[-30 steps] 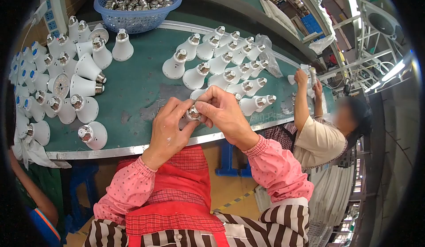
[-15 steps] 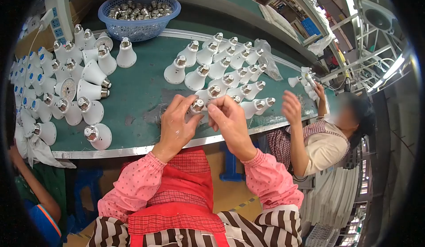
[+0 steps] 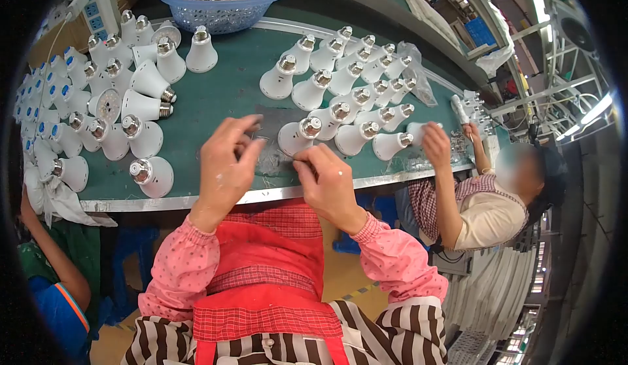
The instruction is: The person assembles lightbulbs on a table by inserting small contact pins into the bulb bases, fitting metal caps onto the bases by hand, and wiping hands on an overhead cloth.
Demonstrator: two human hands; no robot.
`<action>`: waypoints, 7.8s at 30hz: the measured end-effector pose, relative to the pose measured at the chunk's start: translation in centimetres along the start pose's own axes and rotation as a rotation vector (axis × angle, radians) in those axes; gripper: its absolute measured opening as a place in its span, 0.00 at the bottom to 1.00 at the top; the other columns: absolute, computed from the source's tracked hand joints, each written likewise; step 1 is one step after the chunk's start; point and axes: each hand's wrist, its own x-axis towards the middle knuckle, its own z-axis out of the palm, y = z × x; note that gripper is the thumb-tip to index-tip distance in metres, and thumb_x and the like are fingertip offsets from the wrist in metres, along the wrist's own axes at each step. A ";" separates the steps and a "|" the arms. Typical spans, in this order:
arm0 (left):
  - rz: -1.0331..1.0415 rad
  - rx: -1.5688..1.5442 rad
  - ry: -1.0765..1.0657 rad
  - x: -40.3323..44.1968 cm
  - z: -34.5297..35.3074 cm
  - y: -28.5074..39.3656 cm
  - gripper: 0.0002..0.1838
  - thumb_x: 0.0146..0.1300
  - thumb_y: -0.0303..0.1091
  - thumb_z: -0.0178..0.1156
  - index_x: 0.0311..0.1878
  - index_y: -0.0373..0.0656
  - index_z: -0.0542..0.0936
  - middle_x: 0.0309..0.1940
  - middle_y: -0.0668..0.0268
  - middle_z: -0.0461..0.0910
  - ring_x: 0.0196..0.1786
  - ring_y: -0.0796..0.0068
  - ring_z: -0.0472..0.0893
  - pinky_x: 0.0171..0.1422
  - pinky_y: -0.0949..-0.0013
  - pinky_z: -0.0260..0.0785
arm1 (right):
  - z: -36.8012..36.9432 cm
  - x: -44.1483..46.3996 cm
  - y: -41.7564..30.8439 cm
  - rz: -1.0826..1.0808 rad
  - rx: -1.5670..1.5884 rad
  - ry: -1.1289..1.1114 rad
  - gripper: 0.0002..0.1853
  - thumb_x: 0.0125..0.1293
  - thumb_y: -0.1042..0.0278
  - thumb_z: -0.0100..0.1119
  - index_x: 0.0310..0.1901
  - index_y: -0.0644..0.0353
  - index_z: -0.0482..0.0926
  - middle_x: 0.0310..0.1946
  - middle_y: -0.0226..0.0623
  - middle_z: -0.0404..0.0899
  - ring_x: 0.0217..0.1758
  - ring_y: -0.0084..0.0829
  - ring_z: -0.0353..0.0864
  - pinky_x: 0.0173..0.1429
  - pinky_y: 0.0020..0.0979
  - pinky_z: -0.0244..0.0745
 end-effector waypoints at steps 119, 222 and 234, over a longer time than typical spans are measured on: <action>-0.491 -0.404 -0.465 -2.8 -0.1 2.0 0.06 0.71 0.26 0.63 0.36 0.36 0.83 0.29 0.71 0.83 0.30 0.88 0.77 0.34 0.79 0.69 | -0.3 -0.5 -0.9 -0.346 0.062 0.054 0.09 0.57 0.84 0.65 0.39 0.65 0.78 0.35 0.42 0.74 0.33 0.40 0.77 0.35 0.35 0.74; 0.185 -0.076 -0.071 -3.3 5.2 1.8 0.22 0.55 0.24 0.75 0.55 0.40 0.84 0.42 0.61 0.79 0.43 0.54 0.84 0.46 0.57 0.77 | -6.4 2.6 -2.9 -0.348 -0.366 -0.176 0.11 0.56 0.80 0.65 0.39 0.64 0.74 0.36 0.44 0.71 0.38 0.47 0.78 0.38 0.44 0.75; 0.196 -0.063 -0.084 -3.3 5.2 1.5 0.20 0.56 0.28 0.76 0.53 0.41 0.84 0.41 0.62 0.79 0.41 0.54 0.82 0.46 0.55 0.75 | -6.7 3.1 -4.3 -0.470 -0.562 -0.220 0.12 0.51 0.81 0.64 0.37 0.63 0.73 0.36 0.43 0.71 0.40 0.47 0.78 0.40 0.42 0.76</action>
